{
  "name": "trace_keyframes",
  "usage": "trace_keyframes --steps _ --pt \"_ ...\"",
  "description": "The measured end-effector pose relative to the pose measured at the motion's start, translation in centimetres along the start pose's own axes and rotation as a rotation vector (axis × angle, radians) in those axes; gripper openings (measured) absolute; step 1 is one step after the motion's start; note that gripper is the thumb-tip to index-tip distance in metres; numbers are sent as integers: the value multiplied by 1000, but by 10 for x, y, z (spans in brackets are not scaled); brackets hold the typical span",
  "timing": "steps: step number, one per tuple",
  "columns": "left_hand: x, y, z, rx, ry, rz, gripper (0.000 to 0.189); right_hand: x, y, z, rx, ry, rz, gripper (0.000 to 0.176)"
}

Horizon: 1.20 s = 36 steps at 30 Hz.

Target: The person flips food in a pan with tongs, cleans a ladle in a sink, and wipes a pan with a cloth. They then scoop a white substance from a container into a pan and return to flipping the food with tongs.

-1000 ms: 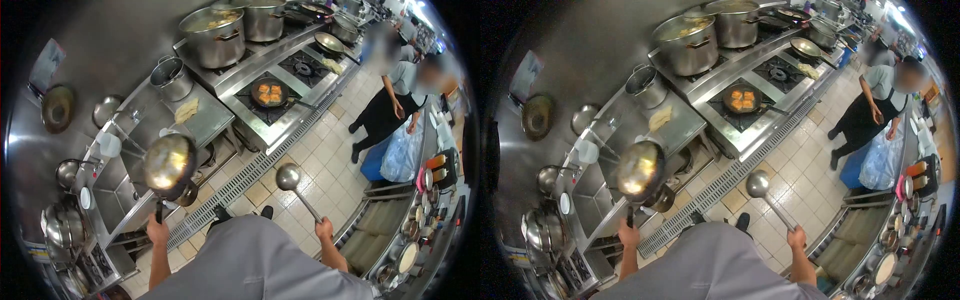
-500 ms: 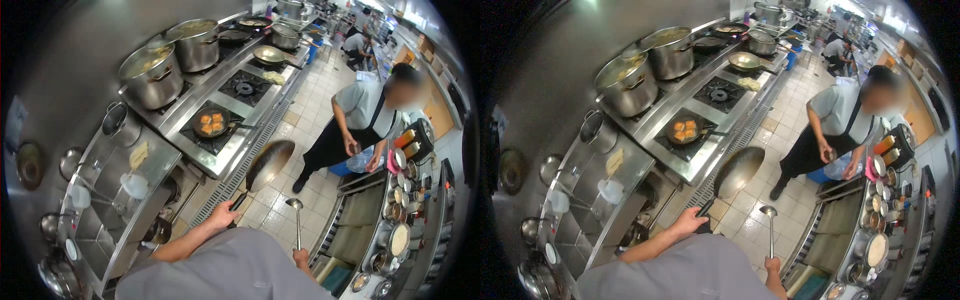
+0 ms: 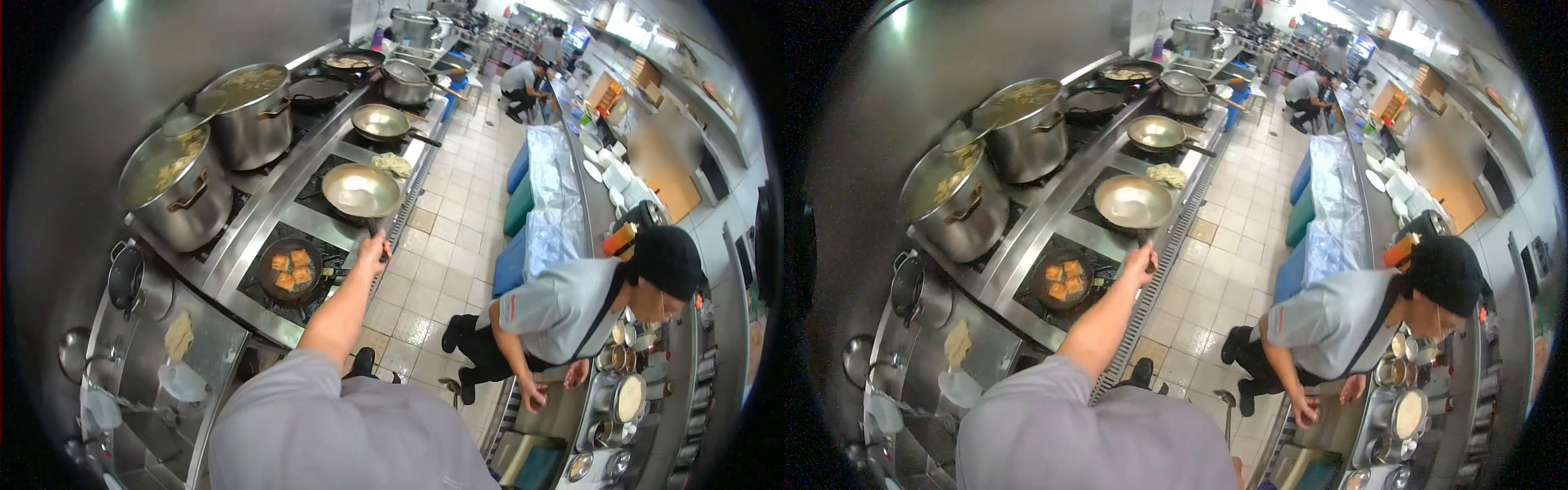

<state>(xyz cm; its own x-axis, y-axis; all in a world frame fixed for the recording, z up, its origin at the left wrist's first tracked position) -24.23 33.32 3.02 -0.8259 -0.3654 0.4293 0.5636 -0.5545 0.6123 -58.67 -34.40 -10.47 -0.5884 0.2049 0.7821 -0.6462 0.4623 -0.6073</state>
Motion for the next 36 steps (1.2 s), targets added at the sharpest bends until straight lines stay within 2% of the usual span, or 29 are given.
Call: trace_keyframes --steps 1,2,4,8,10,12,14,15,16,17,18,19,21,23,25,26,27,29,30,31,32,34,36 --pt "-34 -10 -5 120 -48 110 38 1 -6 -9 -11 7 -1 36" --pt "-40 -8 0 104 -133 137 41 5 -9 -15 -28 13 -7 36" --pt "-74 -15 5 163 -141 338 49 8 -16 -27 -44 25 -11 35" --pt "-63 -5 -10 51 -130 436 62 0 -15 -52 -33 -25 -38 34" --pt "-41 -1 -39 276 -143 371 68 -12 -6 -67 -21 -74 -57 34" --pt "1 -1 -80 248 -322 176 70 -28 13 -89 18 -160 -78 34" --pt "73 6 -120 14 -318 -198 65 -47 41 -132 209 -445 -73 34" --pt "116 4 -147 27 -333 -364 50 -55 58 -162 400 -692 -33 34" --pt "163 -3 -176 -37 -491 -550 36 -64 78 -188 407 -815 -26 34" --pt "240 0 -158 -287 -539 -483 37 -65 70 -188 -111 -470 -161 30" --pt "288 -13 -159 -404 -552 -530 44 -51 64 -193 -612 -90 -286 25" --pt "327 -25 -154 -514 -562 -491 44 -48 57 -207 -606 -66 -290 22" --pt "380 -70 -148 -537 -513 -405 42 -47 49 -217 -647 -23 -283 16" --pt "429 -117 -111 -538 -420 -240 39 -32 54 -204 -697 1 -280 15" --pt "466 -191 -70 -441 -304 9 36 -5 56 -190 -738 80 -232 20" --pt "483 -239 -47 -334 -160 72 33 -5 64 -184 -736 41 -261 23" --pt "506 -276 -17 -288 -90 220 32 -17 85 -164 -697 -9 -315 26" --pt "558 -345 46 -16 129 344 26 -38 127 -130 -698 -36 -433 28" --pt "588 -377 83 39 299 381 21 -58 146 -101 -817 76 -404 37" --pt "623 -415 115 146 464 487 16 2 126 -110 -728 -70 -342 37" --pt "645 -471 147 175 632 522 12 -65 159 -63 -893 -133 -403 36" --pt "691 -556 206 293 874 512 10 -22 158 -66 -870 -68 -322 37" --pt "738 -613 249 414 996 808 6 13 171 -73 -893 -53 -253 38"
Point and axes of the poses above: each hand's wrist, its own x-axis away from the middle knuckle, its own y-axis out of the palm, z = x × y, the point moved 8 cm from there along -x, towards the middle knuckle
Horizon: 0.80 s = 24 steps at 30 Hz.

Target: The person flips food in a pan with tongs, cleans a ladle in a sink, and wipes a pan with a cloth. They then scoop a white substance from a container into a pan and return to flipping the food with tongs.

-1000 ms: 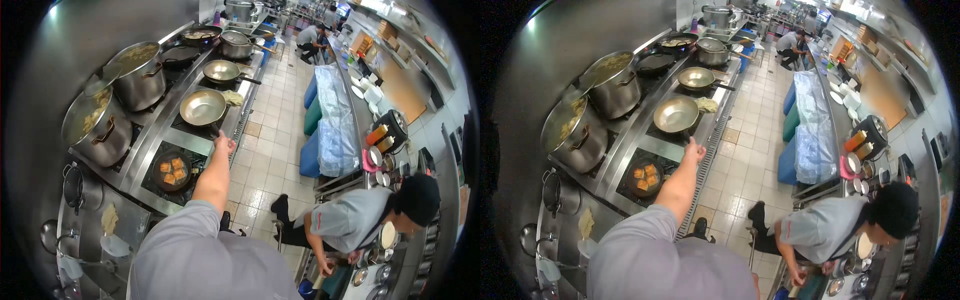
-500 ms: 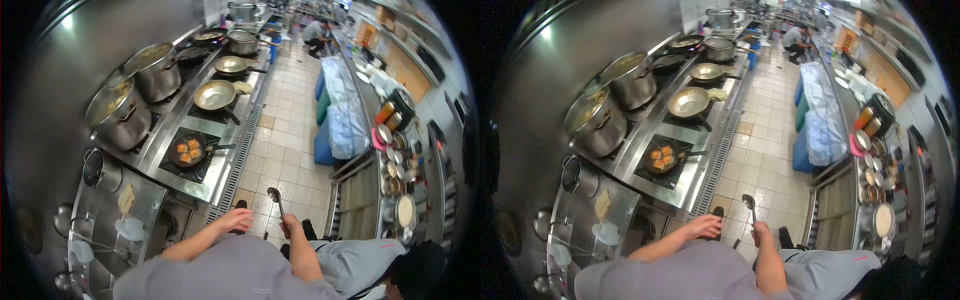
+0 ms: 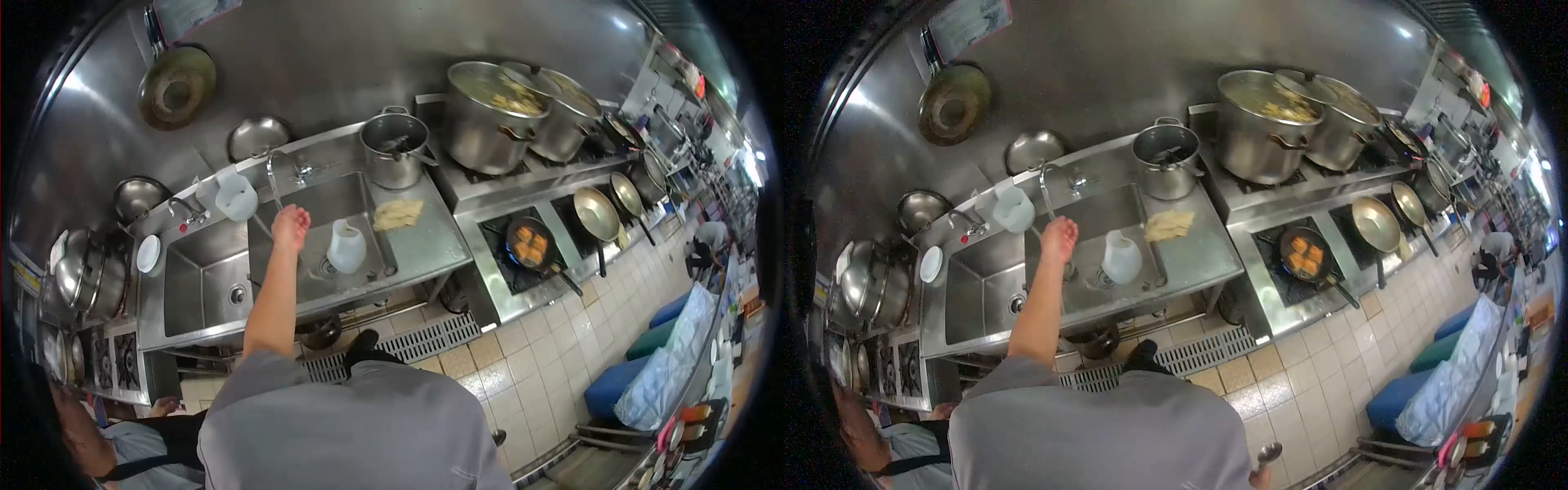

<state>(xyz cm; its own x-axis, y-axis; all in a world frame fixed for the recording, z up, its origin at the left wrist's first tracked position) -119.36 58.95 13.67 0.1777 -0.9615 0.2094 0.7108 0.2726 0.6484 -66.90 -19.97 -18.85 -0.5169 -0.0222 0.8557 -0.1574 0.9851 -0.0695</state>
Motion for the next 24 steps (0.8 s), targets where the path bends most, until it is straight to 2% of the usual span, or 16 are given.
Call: trace_keyframes --steps 4,6,7,9,10,12,13,14,15,16,17,18,19,20,21,24 --pt "-83 -4 12 -80 -20 36 21 52 35 24 -83 -69 99 39" --pt "-118 11 -8 -832 -86 -47 49 85 50 43 -122 -81 149 40" --pt "-141 1 -18 -844 -114 -61 49 103 53 53 -138 -95 181 41" --pt "-206 9 -33 -1823 289 -142 68 133 68 67 -162 -130 201 42" --pt "-223 4 -34 -1839 218 -151 68 152 76 72 -161 -151 184 42" --pt "-237 11 -33 -1900 176 -168 72 166 94 80 -119 -254 -109 43" --pt "-280 -14 -60 -2059 30 -176 75 144 87 90 -136 -130 -170 55" --pt "-304 -25 -75 -2219 55 -164 79 127 64 116 -271 31 92 53" --pt "-282 -7 -63 -2267 19 -185 82 150 75 111 -278 81 80 49" --pt "-349 -52 -100 -2398 115 -159 84 162 71 114 -329 70 240 47" --pt "-450 -108 -113 -1879 381 -625 66 197 90 98 -211 52 111 42" --pt "-382 -63 -99 -2051 247 -95 68 219 92 94 -305 24 261 39" --pt "-323 -21 -75 -2238 410 -134 74 218 83 103 -347 -122 219 39" --pt "-374 -32 -105 -2849 283 -377 65 199 67 119 -366 4 299 40" --pt "-394 -31 -103 -2685 179 -507 62 203 62 123 -404 -13 295 38" --pt "-387 1 -90 -2664 87 -829 50 217 54 123 -492 -50 365 32"
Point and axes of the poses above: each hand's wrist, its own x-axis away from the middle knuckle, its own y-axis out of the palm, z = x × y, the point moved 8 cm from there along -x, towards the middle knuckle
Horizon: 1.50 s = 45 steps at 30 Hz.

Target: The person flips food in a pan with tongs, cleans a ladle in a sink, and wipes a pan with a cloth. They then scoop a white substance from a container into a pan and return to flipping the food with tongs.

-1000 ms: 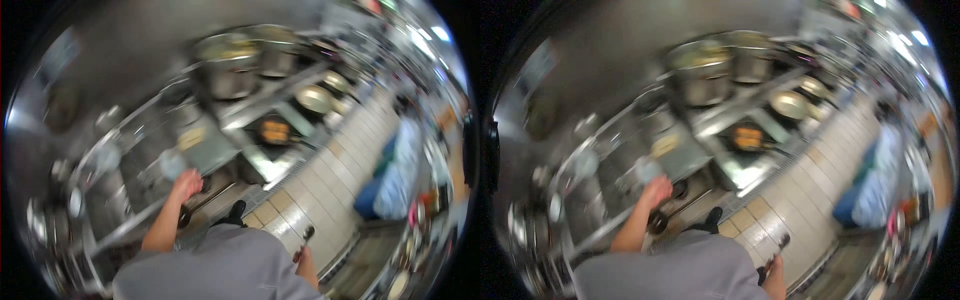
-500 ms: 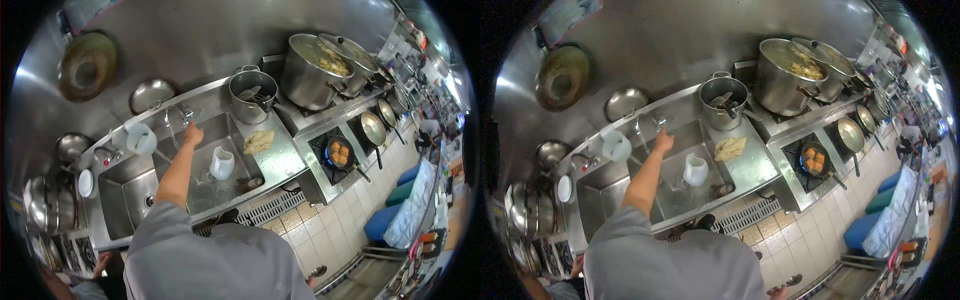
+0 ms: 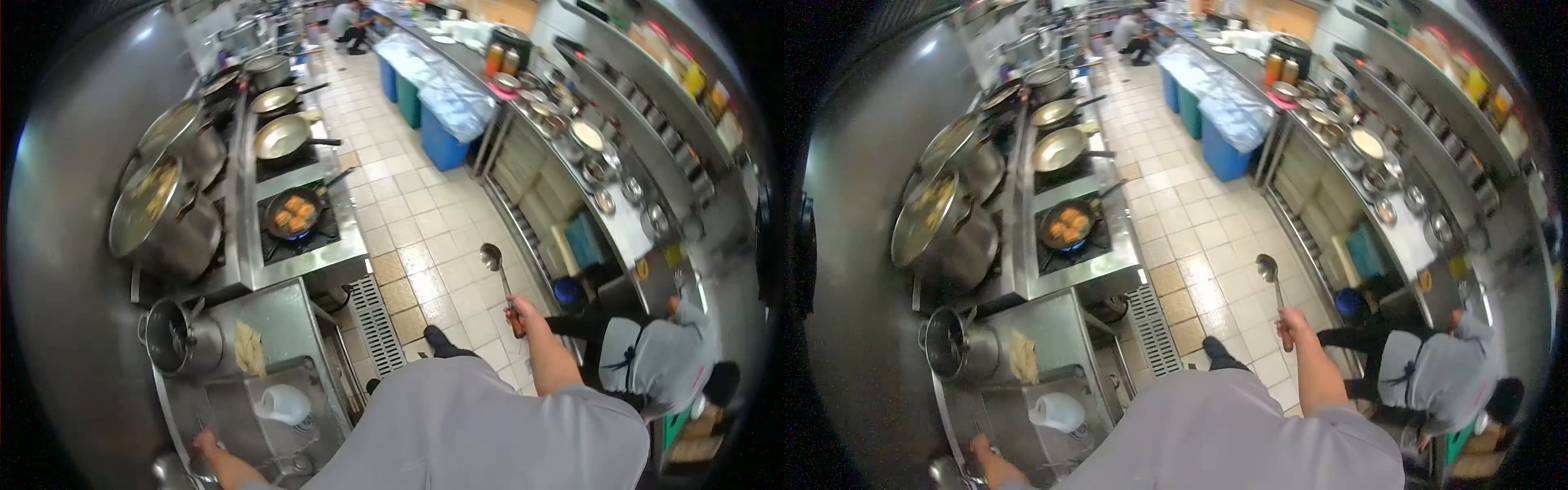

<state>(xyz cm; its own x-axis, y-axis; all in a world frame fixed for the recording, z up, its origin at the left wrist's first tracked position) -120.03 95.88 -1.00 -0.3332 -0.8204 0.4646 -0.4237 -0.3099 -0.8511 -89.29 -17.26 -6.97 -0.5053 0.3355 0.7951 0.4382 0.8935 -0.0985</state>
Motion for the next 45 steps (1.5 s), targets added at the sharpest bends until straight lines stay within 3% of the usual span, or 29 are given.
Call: trace_keyframes --steps 2,4,6,8,9,10,11,12,13,14,16,18,20,23,26,28,29,31,33,34,35,36,38,39,41,42,43,45 --pt "30 -21 -1 -7 -225 342 48 -4 -22 -1 -19 -31 52 29" --pt "133 -45 53 507 -482 926 45 -35 -48 16 3 39 45 23" --pt "193 -35 142 723 -178 1063 46 -47 -74 22 -22 27 109 24" --pt "279 -22 270 887 -16 1007 43 -72 -109 35 92 125 192 23" --pt "341 -28 347 989 154 1028 41 -81 -119 26 220 84 229 22" --pt "338 5 411 1062 336 948 42 -90 -134 14 351 47 271 21" --pt "381 1 484 954 585 877 45 -128 -153 27 410 46 236 22" --pt "440 -19 550 899 836 806 49 -119 -163 32 393 87 244 22" --pt "484 -33 598 959 830 507 52 -123 -162 13 402 101 194 21" --pt "482 -27 637 1024 976 389 52 -127 -159 -21 436 97 133 20" --pt "492 -46 692 1025 953 401 46 -174 -149 -27 210 93 -10 21" --pt "496 -67 734 1126 917 279 40 -166 -119 -72 120 128 -191 22" --pt "511 -90 772 1167 1010 300 36 -165 -82 -127 110 146 -347 23" --pt "515 -75 849 1356 888 -285 38 -140 -30 -206 5 57 -322 17" --pt "521 -87 921 1382 915 -415 43 -158 20 -254 102 -2 -379 15" --pt "508 -116 974 1621 848 -574 48 -172 51 -288 240 -81 -437 14" --pt "484 -135 999 1689 827 -553 51 -178 63 -303 253 -72 -421 15" --pt "412 -188 1043 1767 842 -288 52 -198 82 -331 288 -79 -424 15" --pt "322 -243 1078 1764 837 147 56 -218 100 -366 285 -67 -406 15" --pt "302 -283 1083 1735 662 115 62 -221 108 -383 296 -59 -402 15" --pt "267 -303 1086 1578 454 342 66 -223 116 -406 265 -44 -353 15" --pt "244 -318 1094 1595 334 360 70 -231 131 -432 232 -40 -311 14" --pt "159 -304 1122 1531 176 453 52 -257 159 -477 267 -59 -303 15" --pt "143 -307 1127 1530 166 464 52 -259 172 -507 315 -147 -261 16" --pt "121 -269 1161 1892 28 -252 25 -254 202 -551 283 -242 -239 14" --pt "136 -275 1170 2103 2 -410 10 -253 220 -573 282 -246 -253 14" --pt "118 -260 1188 2243 94 -491 8 -252 243 -596 247 -260 -294 13" --pt "151 -267 1196 2293 14 -715 8 -249 293 -643 199 -305 -383 16"
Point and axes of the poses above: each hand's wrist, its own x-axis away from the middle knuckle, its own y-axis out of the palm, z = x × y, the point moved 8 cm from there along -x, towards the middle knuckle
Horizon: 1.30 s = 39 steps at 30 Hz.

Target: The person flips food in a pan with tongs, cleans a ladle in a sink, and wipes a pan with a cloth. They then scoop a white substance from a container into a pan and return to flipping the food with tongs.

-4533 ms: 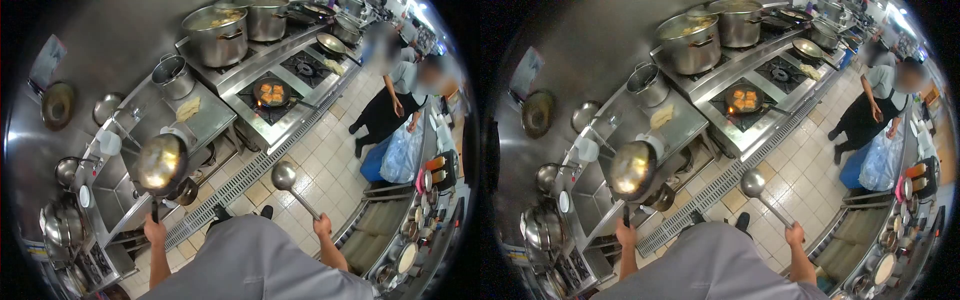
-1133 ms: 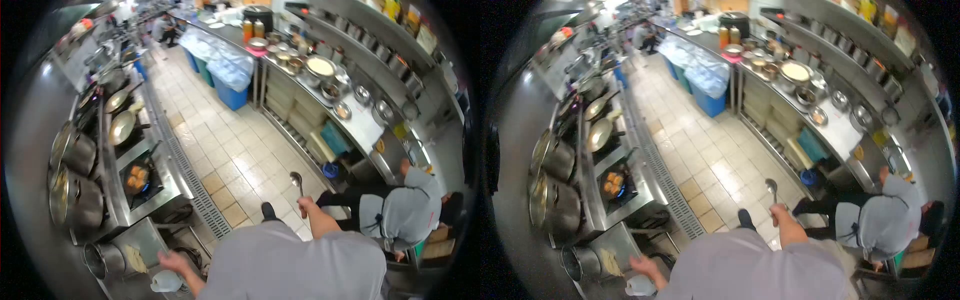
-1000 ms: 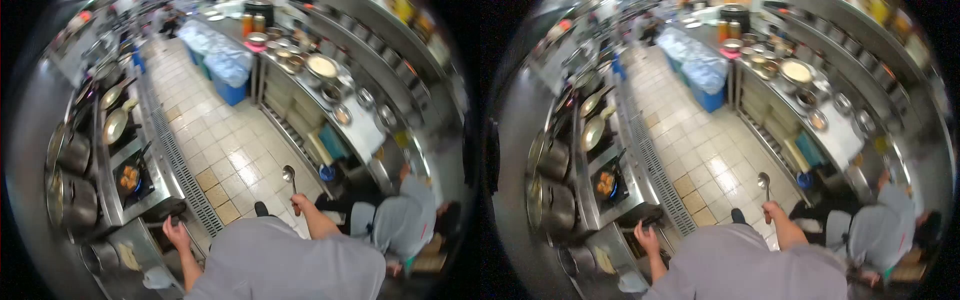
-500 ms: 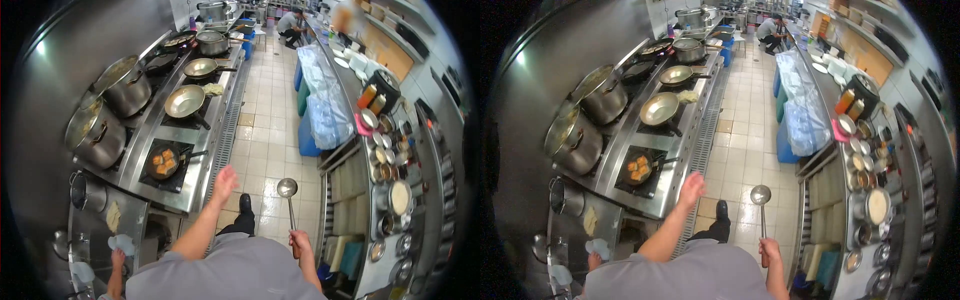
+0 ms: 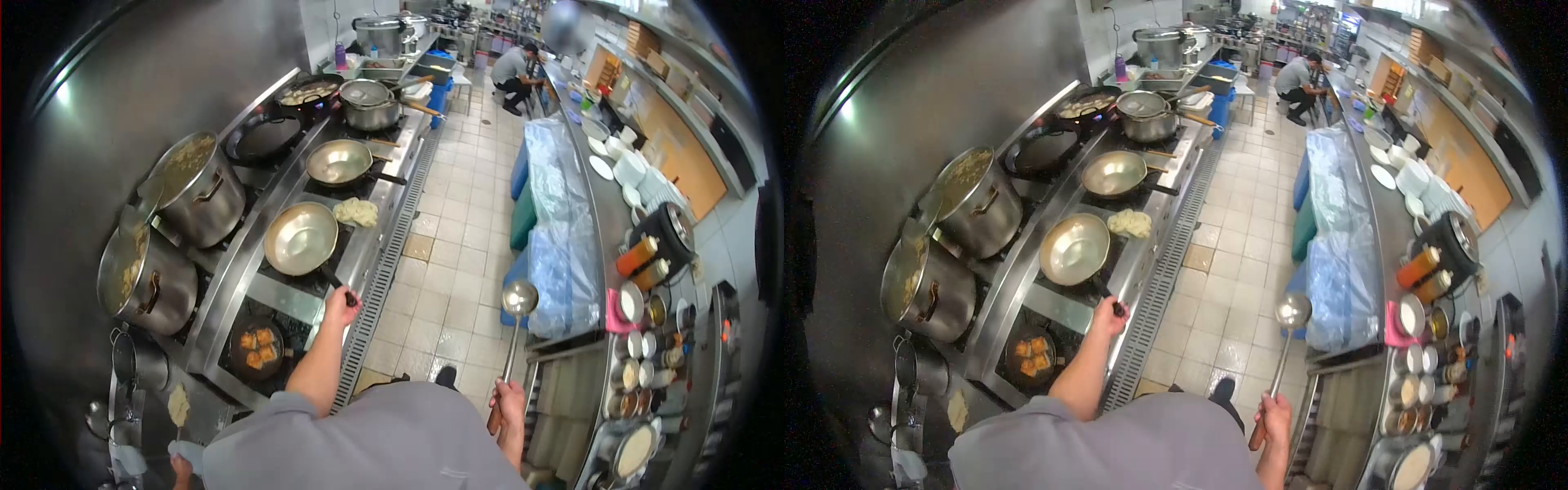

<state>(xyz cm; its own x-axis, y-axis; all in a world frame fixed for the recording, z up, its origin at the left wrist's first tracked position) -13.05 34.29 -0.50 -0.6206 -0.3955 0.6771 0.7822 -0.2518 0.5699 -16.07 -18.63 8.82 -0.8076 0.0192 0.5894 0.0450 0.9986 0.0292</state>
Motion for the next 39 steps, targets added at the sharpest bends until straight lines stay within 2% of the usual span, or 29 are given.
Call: trace_keyframes --steps 1,2,3,5,7,8,10,11,15,17,19,20,21,23,24,28,29,31,33,35,36,39 --pt "-16 -5 -6 109 -63 -102 9 -19 16 -23 5 3 -17 16" --pt "-14 -4 -5 277 -63 -101 10 -38 38 -51 43 -54 -107 19" --pt "-17 -7 -3 329 -77 -52 6 -59 61 -79 80 -109 -200 23" --pt "-23 -6 4 290 -27 -119 7 -102 106 -134 116 -143 -333 24" --pt "-36 4 7 273 -21 -13 12 -140 169 -187 299 -191 -559 9" --pt "-36 4 16 193 88 31 14 -162 200 -210 329 -226 -637 7" --pt "-11 30 27 91 233 121 16 -207 266 -244 410 -253 -802 8" --pt "9 51 28 105 280 242 16 -229 304 -261 445 -265 -888 9" --pt "30 82 12 27 376 346 16 -311 451 -302 638 -310 -1090 17" --pt "36 107 -4 21 405 368 17 -346 515 -298 561 -85 -1174 21" --pt "47 132 -12 -134 486 545 15 -382 564 -287 606 2 -1221 22" --pt "47 136 -21 -196 524 592 14 -392 579 -281 641 71 -1244 26" --pt "49 141 -30 -171 542 631 14 -396 591 -282 660 82 -1288 26" --pt "60 149 -48 -290 549 740 13 -414 603 -277 736 60 -1281 36" --pt "67 157 -53 -296 556 781 13 -410 602 -286 764 51 -1291 52" --pt "85 155 -87 -489 517 1014 12 -430 610 -288 812 26 -1276 58" --pt "88 156 -100 -469 505 1031 12 -433 610 -292 824 -27 -1286 62" --pt "104 183 -90 -706 557 1136 13 -432 616 -306 826 -142 -1303 71" --pt "105 182 -101 -668 584 1124 13 -434 621 -312 846 -195 -1318 69" --pt "112 191 -103 -840 609 1210 15 -441 630 -328 945 -522 -1297 68" --pt "112 194 -105 -837 602 1210 15 -434 628 -346 1051 -758 -1223 70" --pt "112 201 -103 -833 576 1290 16 -407 614 -382 1072 -822 -1170 68"
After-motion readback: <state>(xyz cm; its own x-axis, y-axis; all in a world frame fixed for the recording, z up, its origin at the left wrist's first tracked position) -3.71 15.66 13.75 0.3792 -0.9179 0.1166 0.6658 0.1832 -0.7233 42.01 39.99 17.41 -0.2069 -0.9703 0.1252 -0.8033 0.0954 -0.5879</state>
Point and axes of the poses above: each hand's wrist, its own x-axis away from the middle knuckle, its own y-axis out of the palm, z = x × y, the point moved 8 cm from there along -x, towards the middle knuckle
